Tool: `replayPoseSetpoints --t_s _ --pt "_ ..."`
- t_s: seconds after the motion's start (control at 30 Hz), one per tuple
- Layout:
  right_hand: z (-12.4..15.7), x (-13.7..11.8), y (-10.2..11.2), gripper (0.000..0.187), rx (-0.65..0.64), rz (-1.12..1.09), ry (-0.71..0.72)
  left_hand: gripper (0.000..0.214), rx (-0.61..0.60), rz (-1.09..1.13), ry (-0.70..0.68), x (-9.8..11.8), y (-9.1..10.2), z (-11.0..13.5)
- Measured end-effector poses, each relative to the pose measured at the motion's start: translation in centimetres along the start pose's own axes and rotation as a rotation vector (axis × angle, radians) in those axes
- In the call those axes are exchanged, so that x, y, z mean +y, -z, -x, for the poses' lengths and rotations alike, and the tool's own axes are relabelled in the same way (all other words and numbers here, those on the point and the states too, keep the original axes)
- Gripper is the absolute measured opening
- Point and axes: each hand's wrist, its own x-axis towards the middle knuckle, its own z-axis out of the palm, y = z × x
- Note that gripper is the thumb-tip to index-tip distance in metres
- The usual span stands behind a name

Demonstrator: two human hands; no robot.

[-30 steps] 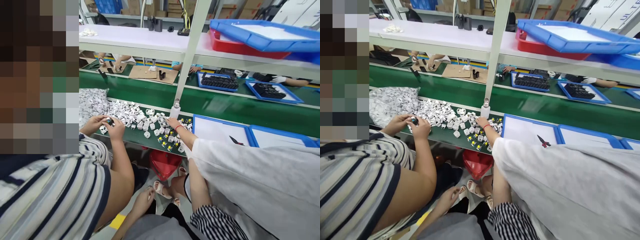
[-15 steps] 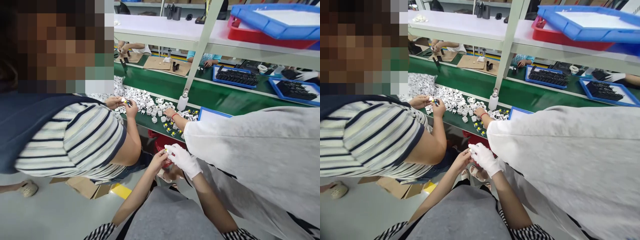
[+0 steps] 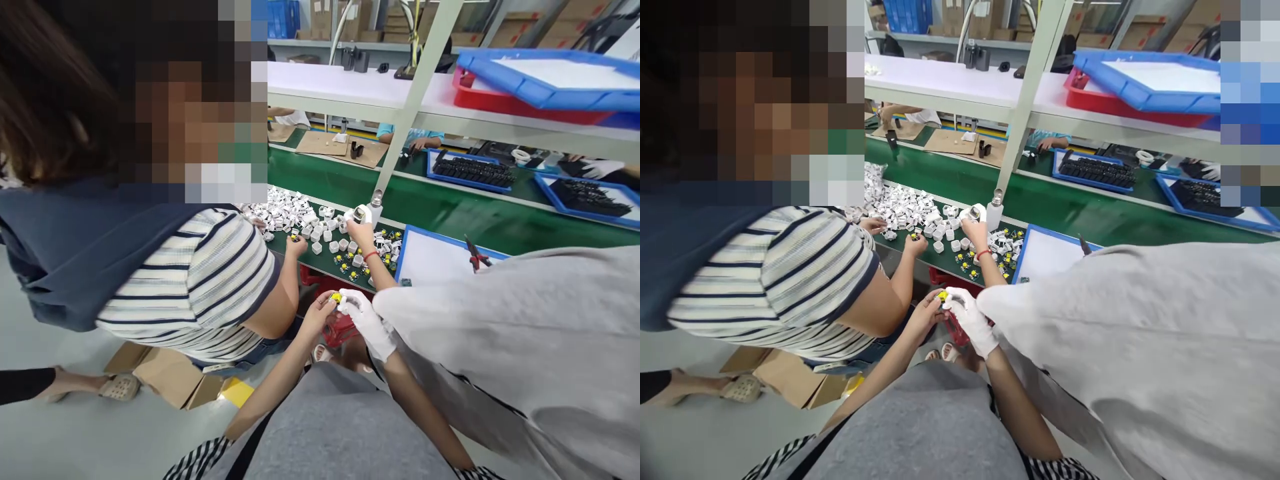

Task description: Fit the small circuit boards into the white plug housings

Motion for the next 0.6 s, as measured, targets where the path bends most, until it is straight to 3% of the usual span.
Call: replayPoseSetpoints --t_s 0.1,0.17,0.33,0.4,0.47,0.6 --pt "-0.5 -0.1 -0.1 0.043 0.015 0.164 0.107 0.061 0.03 0.023 0.019 0.2 -0.2 -0.4" --pt "-2.3 -1.4 1.0 0.041 0.017 0.285 0.169 0.06 0.022 0.027 0.051 0.3 -0.3 -0.7" --pt "-10.7 -7.2 8.0 0.032 0.147 0.352 0.192 0.055 -0.059 0.033 0.102 0.9 -0.1 -1.4" --pt "-13.1 -8.6 10.8 0.032 0.279 0.45 0.246 0.053 -0.077 0.034 0.131 0.8 0.1 -1.6" --pt "-13.9 -8.9 12.6 0.031 0.337 0.51 0.248 0.047 -0.104 0.043 0.155 0.4 0.3 -1.7" --pt "-13.3 -7.6 13.8 0.026 0.267 0.521 0.12 0.017 -0.095 -0.105 0.183 0.7 0.2 -2.3"
